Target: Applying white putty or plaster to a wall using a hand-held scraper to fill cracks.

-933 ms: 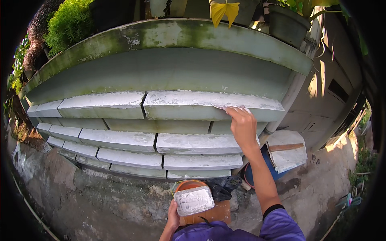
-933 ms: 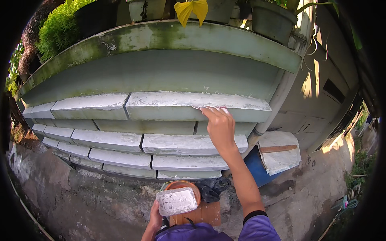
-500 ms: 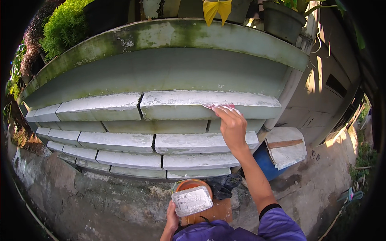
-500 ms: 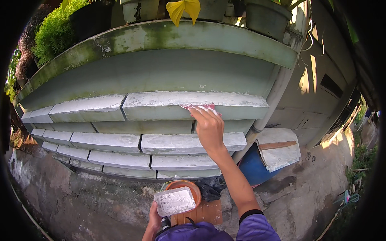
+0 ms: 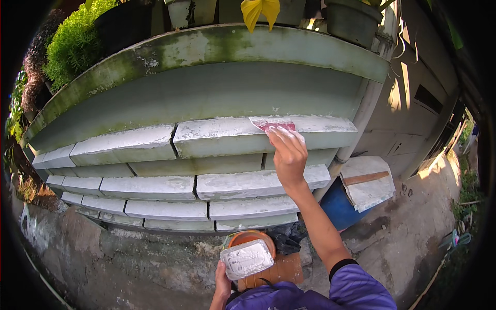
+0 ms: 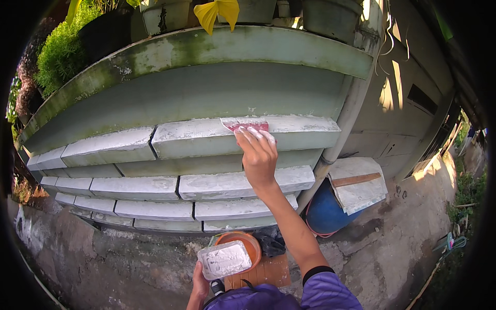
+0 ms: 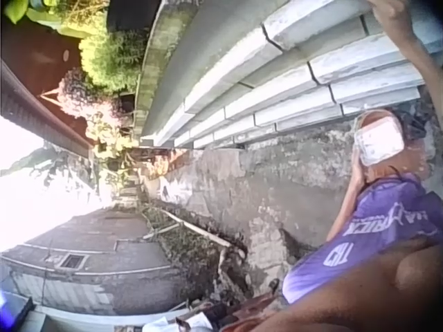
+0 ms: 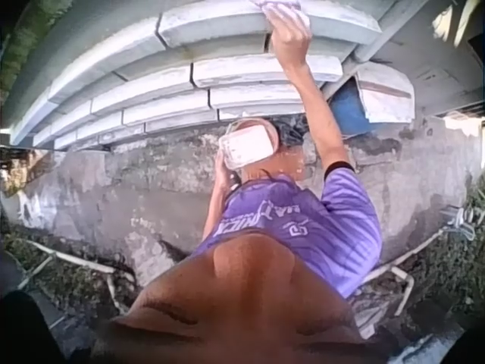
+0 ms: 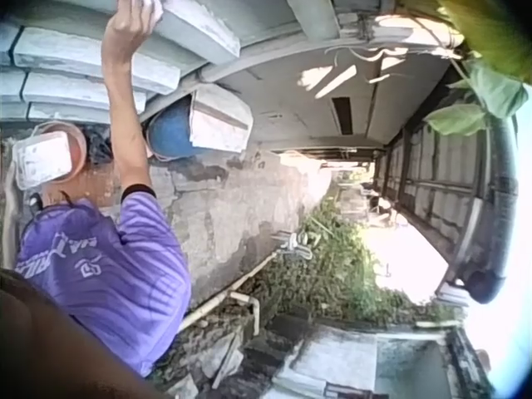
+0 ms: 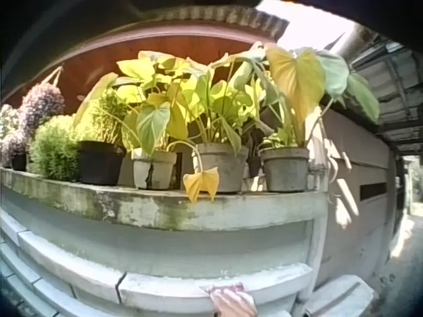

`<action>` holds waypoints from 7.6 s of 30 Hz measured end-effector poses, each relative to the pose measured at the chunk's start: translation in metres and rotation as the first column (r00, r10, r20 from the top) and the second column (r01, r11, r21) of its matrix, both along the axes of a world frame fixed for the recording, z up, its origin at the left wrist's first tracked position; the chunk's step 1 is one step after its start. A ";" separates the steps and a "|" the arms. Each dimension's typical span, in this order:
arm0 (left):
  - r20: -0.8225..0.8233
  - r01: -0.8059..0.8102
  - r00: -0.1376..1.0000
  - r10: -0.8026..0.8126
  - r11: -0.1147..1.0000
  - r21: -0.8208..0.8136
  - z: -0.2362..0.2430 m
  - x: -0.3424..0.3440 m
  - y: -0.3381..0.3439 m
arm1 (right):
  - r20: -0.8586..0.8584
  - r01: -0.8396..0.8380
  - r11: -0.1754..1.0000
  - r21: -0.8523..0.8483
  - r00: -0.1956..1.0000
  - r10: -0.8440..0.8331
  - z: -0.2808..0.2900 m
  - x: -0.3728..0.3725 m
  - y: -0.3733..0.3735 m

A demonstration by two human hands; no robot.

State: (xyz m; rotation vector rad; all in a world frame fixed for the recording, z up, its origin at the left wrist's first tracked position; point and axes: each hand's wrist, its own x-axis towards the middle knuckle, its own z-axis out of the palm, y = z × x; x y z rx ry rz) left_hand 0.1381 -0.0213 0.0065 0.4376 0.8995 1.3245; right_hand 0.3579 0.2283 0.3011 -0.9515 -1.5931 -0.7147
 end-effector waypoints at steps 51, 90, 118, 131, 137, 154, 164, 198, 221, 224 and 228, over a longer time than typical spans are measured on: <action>-0.097 0.018 0.995 -0.018 1.000 -0.004 0.007 -0.001 0.005 | -0.151 -0.294 0.946 -0.137 0.950 0.273 -0.003 -0.006 -0.020; -0.007 0.001 1.000 -0.001 1.000 -0.011 -0.006 -0.005 0.007 | 0.160 0.075 0.979 -0.189 0.986 -0.044 0.005 0.017 -0.021; 0.016 -0.126 0.992 0.126 0.992 0.009 0.004 -0.024 -0.003 | 0.181 -0.076 0.972 -0.223 0.976 0.118 0.029 -0.079 -0.010; 0.012 -0.139 0.990 0.139 0.990 0.004 0.004 -0.056 -0.009 | 0.214 -0.058 0.963 -0.263 0.970 0.117 0.040 -0.111 -0.008; 0.039 -0.117 0.992 0.116 0.993 0.020 0.002 -0.072 -0.004 | 0.304 0.028 0.919 -0.392 0.947 0.101 0.018 -0.134 0.009; 0.013 -0.087 0.996 0.087 0.996 -0.010 0.003 -0.142 0.004 | 0.245 0.012 0.930 -0.368 0.966 0.085 0.030 -0.178 -0.013; 0.006 -0.023 1.000 0.022 0.999 0.042 0.016 -0.155 0.015 | 0.285 0.074 0.934 -0.349 0.958 0.030 0.032 -0.179 0.040; -0.171 0.346 0.930 -0.325 0.932 0.112 0.062 -0.067 0.058 | -0.062 -0.016 0.516 -0.857 0.995 -0.072 -0.110 -0.094 -0.194; -0.243 0.265 0.941 -0.237 0.960 0.091 0.083 0.025 0.049 | -0.226 -0.245 0.449 -0.859 0.969 0.097 -0.138 0.015 -0.164; -0.275 0.283 0.929 -0.248 0.955 0.093 0.087 0.034 0.049 | -0.397 -0.416 0.236 -0.878 0.909 0.125 -0.145 0.027 -0.151; -0.257 0.259 0.938 -0.231 0.963 0.080 0.091 0.044 0.051 | -0.422 -0.464 0.173 -0.869 0.876 0.231 -0.154 0.029 -0.147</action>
